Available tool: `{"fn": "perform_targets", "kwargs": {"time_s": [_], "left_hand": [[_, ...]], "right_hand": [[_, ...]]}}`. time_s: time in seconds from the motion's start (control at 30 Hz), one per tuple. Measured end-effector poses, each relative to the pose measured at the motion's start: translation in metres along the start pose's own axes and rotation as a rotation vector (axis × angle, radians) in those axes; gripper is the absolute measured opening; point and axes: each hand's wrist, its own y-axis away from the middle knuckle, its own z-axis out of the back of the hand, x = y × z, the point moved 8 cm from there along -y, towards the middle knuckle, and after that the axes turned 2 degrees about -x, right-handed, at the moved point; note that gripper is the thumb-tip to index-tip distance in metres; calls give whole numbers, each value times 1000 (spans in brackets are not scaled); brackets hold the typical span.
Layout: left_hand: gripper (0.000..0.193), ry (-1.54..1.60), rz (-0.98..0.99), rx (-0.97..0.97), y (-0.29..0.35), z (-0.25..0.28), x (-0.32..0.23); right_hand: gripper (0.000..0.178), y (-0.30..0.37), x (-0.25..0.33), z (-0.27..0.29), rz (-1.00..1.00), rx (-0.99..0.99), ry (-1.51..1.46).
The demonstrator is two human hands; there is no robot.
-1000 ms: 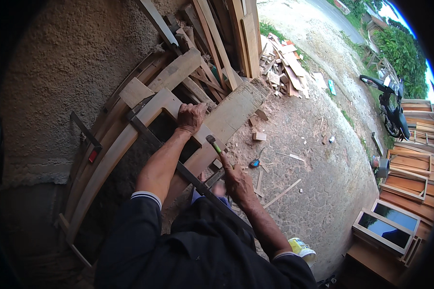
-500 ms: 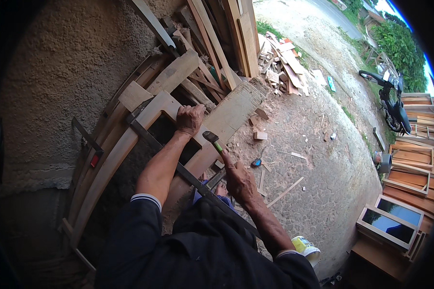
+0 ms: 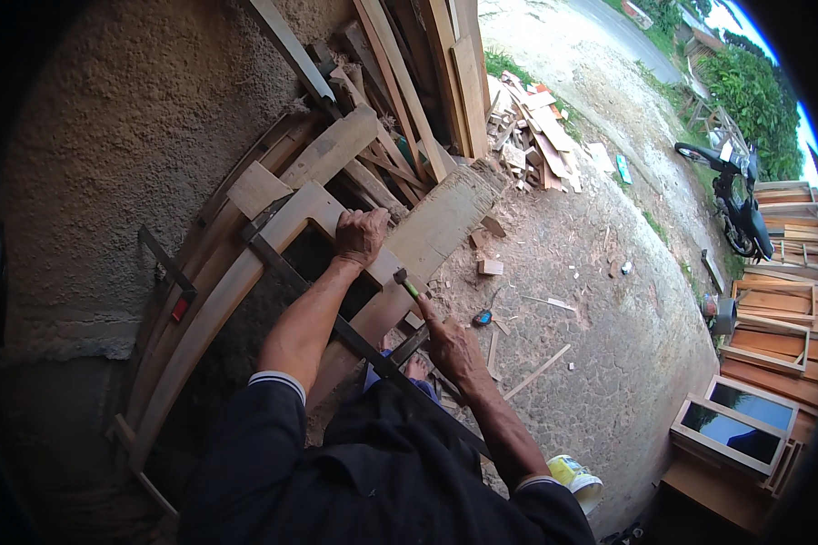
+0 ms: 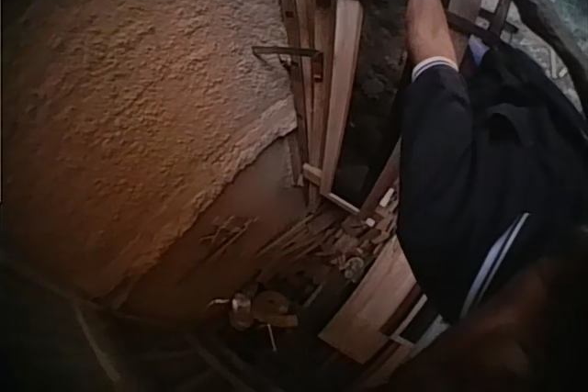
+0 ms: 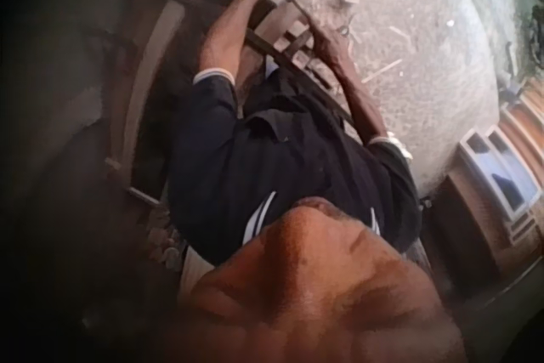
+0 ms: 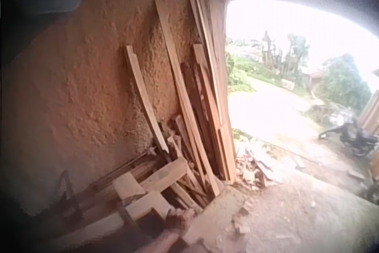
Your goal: The person assembles a wooden frame by aligning pieces, securing them with clamps, and hammering nails into place. They repeatedly measure and adjust the frame to ensure proper alignment.
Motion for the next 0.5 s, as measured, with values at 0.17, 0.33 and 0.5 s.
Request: {"fn": "perform_targets", "kwargs": {"time_s": [0.17, 0.33, 0.5], "left_hand": [[14, 29, -5, 25, 5, -3, -1], [13, 24, 9, 22, 9, -4, 0], [12, 44, 19, 48, 5, -7, 3]], "right_hand": [[80, 1, 10, 9, 108, -123, -30], [81, 2, 5, 3, -3, 0, 47], [80, 4, -2, -1, -85, 18, 42]]}}
